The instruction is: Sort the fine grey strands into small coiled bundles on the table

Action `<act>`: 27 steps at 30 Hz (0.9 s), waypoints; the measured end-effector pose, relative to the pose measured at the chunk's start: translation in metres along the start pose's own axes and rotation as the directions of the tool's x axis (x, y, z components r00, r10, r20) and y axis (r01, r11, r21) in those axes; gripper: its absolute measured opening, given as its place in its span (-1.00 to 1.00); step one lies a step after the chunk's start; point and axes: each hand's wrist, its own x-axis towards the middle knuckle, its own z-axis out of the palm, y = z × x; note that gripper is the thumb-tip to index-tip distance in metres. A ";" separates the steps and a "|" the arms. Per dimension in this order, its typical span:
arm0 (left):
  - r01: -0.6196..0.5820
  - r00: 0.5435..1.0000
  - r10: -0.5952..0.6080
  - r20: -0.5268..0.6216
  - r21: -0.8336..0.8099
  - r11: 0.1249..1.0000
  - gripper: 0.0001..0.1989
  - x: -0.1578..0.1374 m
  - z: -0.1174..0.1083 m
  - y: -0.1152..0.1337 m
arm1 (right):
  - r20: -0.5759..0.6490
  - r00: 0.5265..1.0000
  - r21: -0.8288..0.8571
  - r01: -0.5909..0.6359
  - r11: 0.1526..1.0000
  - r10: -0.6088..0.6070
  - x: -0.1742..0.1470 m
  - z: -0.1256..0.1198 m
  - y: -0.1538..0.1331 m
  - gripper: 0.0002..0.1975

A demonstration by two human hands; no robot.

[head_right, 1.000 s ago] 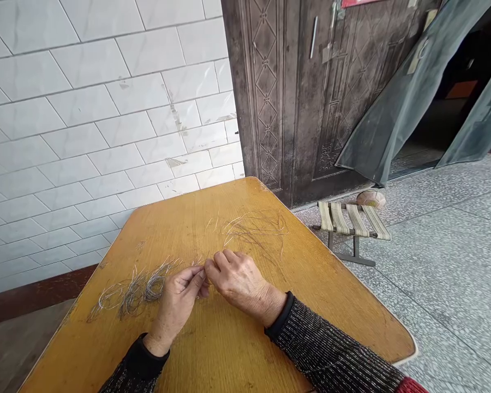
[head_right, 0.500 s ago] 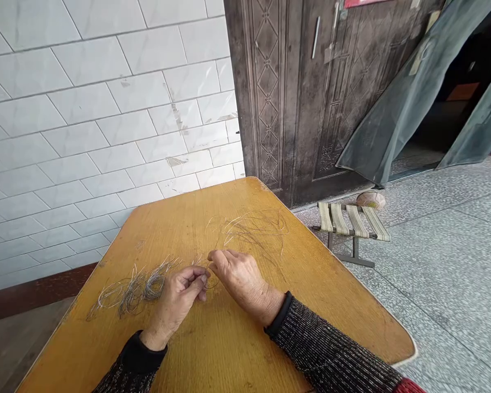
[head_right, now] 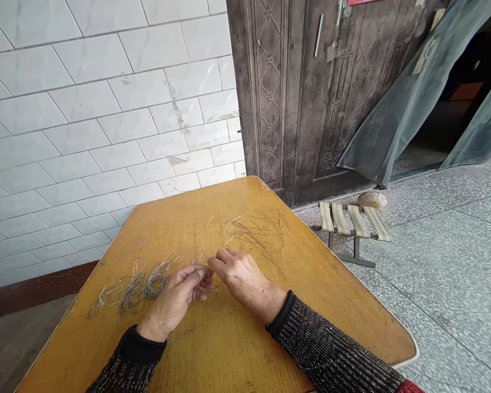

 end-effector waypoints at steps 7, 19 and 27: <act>0.248 0.967 -0.214 0.135 -0.340 0.907 -0.83 0.005 -0.008 -0.006 | -0.009 0.999 0.051 0.041 0.998 -0.041 -0.001 -0.007 -0.003 -0.83; 0.146 0.987 -0.137 0.079 -0.123 0.982 -0.83 0.004 -0.008 -0.004 | 0.038 0.994 0.049 0.096 0.994 -0.098 -0.001 -0.013 -0.007 -0.87; 0.039 0.996 -0.050 -0.077 -0.137 0.990 -0.84 0.002 -0.001 -0.004 | -0.184 0.967 0.325 -0.110 0.939 0.177 0.002 0.008 0.002 -0.83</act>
